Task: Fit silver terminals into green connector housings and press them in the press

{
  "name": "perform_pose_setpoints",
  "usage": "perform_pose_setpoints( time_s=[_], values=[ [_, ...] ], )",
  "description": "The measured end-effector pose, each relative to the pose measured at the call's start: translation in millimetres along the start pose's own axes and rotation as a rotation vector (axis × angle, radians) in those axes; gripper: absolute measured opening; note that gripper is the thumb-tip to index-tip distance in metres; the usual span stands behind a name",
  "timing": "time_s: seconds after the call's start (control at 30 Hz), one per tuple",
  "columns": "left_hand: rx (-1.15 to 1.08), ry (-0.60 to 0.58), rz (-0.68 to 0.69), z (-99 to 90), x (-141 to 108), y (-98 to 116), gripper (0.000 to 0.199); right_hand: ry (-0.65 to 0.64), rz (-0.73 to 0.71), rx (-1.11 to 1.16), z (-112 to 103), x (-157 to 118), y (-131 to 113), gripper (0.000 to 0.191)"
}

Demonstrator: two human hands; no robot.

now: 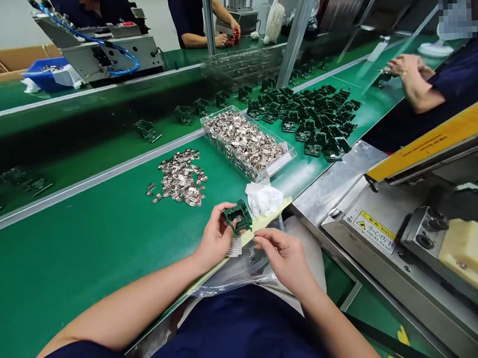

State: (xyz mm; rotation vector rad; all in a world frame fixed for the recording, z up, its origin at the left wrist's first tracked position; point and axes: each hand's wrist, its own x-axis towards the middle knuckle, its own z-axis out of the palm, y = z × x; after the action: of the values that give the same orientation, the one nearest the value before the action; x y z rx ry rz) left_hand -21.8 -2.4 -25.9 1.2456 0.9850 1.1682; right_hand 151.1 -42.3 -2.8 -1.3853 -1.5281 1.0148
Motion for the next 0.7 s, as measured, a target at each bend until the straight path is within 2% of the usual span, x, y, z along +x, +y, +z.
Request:
perform_pose_setpoints(
  time_s=[0.07, 0.17, 0.37, 0.53, 0.6, 0.7],
  values=[
    [0.039, -0.006, 0.035, -1.2, -3, -2, 0.034, 0.084, -0.108, 0.026, 4, 9, -12, 0.015],
    [0.107, -0.004, 0.085, -3.5, -5, -3, 0.03, 0.195, -0.22, -0.05, 15, 19, -15, 0.013],
    [0.153, -0.026, 0.183, -1.9, -8, 5, 0.03, 0.22, -0.263, -0.193, 32, 21, -11, 0.007],
    [0.147, 0.006, 0.217, 2.4, -13, 6, 0.029, 0.276, -0.224, -0.224, 40, 19, -13, 0.013],
    [0.164, 0.022, 0.239, 2.6, -15, 5, 0.029, 0.289, -0.169, -0.141, 43, 20, -11, 0.017],
    [0.176, 0.025, 0.259, 1.8, -17, 4, 0.03, 0.274, -0.048, 0.112, 41, 20, -6, 0.019]
  ],
)
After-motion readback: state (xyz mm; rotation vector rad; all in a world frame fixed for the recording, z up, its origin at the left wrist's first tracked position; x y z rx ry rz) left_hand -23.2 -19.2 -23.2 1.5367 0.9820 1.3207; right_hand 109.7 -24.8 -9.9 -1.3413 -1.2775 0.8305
